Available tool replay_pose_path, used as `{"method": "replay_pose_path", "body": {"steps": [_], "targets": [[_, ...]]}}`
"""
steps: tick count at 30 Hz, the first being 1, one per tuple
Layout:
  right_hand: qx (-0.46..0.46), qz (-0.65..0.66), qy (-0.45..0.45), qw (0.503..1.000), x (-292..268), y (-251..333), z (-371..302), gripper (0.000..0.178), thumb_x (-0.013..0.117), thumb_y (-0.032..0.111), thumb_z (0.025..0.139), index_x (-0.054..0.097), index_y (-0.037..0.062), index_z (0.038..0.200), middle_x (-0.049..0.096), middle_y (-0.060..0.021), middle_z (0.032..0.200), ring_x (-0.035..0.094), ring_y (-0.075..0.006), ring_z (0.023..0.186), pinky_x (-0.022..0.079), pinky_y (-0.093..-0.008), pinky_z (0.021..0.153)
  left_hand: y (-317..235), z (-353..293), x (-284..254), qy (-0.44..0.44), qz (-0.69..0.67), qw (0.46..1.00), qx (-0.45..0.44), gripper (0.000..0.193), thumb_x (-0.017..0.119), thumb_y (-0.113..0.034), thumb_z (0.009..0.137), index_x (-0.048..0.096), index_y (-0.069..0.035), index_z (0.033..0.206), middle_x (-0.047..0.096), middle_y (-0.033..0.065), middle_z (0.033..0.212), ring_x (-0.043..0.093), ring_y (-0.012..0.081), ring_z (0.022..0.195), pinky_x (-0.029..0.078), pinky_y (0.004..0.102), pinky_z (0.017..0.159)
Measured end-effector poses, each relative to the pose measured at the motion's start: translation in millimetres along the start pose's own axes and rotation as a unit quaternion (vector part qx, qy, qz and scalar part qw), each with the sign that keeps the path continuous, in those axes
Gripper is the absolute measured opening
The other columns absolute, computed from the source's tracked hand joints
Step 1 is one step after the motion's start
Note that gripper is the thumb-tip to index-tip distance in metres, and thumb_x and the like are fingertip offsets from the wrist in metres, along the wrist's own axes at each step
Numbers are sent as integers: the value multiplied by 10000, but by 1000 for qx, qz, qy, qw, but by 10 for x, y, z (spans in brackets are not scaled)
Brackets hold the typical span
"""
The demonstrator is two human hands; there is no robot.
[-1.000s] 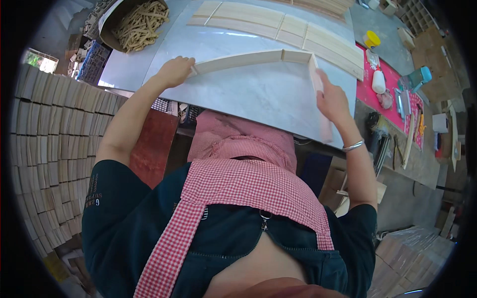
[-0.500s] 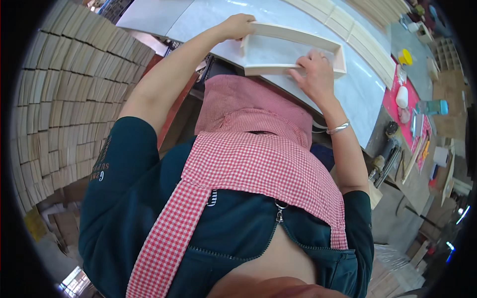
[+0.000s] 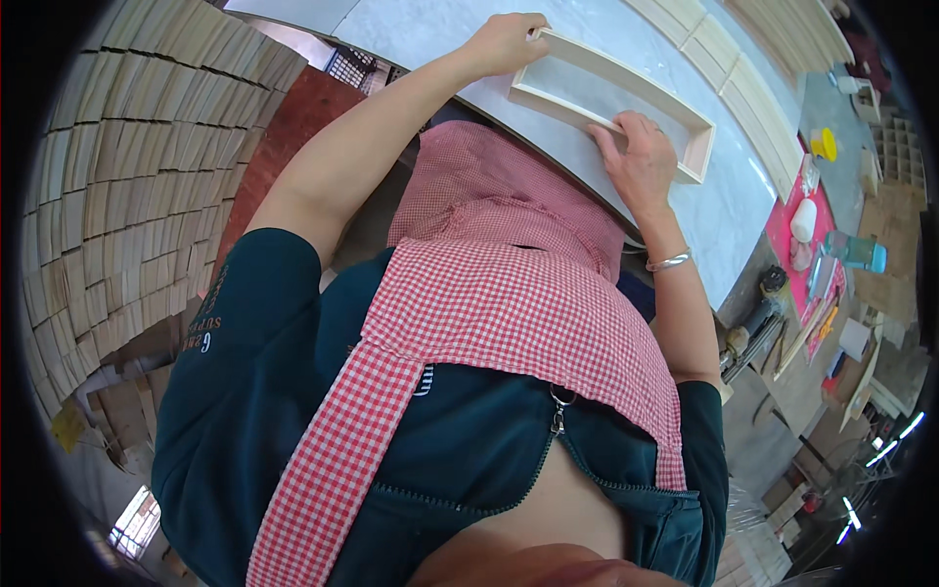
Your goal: Assemble wooden box components by applying glue and securing joints with a staple gun.
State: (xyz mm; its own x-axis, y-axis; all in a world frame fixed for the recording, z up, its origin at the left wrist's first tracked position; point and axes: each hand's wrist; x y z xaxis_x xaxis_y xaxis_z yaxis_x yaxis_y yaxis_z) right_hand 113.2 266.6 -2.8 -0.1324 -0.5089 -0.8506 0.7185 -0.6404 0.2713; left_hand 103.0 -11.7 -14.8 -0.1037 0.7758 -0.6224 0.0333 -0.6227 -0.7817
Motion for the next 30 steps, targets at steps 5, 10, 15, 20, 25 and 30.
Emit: {"method": "replay_pose_path", "body": {"steps": [5,10,15,20,25,30], "targets": [[19,-26,30,999,-18,5,22,255,764,319,859,634,106,914,652,-25,835,628,-226,771,482,-344,717,8,-315,-179,108,-139,984,-24,719,806,-258,779,525,-46,1405,677,170,1113,662,247,872,578,328,761],[8,-10,40,999,14,79,82,253,744,265,871,651,107,1045,664,-50,946,634,-235,829,493,-344,750,183,-359,-221,147,-142,978,43,978,869,-135,682,362,-10,1509,675,184,991,646,228,812,566,298,711],[-134,79,53,986,93,530,372,502,708,122,861,620,125,1356,637,-97,1172,617,-266,978,494,-358,860,129,-301,-287,138,-132,980,64,1024,866,-74,708,292,-6,1554,628,220,1114,652,261,873,589,345,788],[-160,136,76,975,292,648,437,455,690,19,839,657,73,1290,615,-122,1156,606,-287,950,504,-370,859,78,-331,-243,190,-218,956,47,978,804,13,708,272,15,1528,600,196,1143,628,235,844,566,324,732],[-147,147,94,974,205,752,481,429,673,-45,830,672,31,1253,618,-135,1156,607,-300,971,514,-365,846,140,-366,-211,173,-228,954,94,925,765,49,728,273,8,1509,581,182,1146,607,220,813,537,331,697],[-100,229,181,951,136,757,988,390,702,12,820,686,45,1208,614,-121,1129,590,-290,947,500,-370,834,326,-305,-66,90,-242,955,149,881,748,77,710,310,12,1472,568,165,1119,589,219,772,518,328,671]]}}
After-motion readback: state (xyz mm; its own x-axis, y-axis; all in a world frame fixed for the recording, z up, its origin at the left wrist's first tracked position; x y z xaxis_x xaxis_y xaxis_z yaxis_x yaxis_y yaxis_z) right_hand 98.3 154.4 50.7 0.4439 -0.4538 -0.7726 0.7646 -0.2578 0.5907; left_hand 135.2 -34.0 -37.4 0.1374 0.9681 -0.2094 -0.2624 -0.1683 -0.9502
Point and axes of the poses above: each hand's wrist, its own z-axis towards the middle knuckle, its own x-axis out of the palm, y = z × x
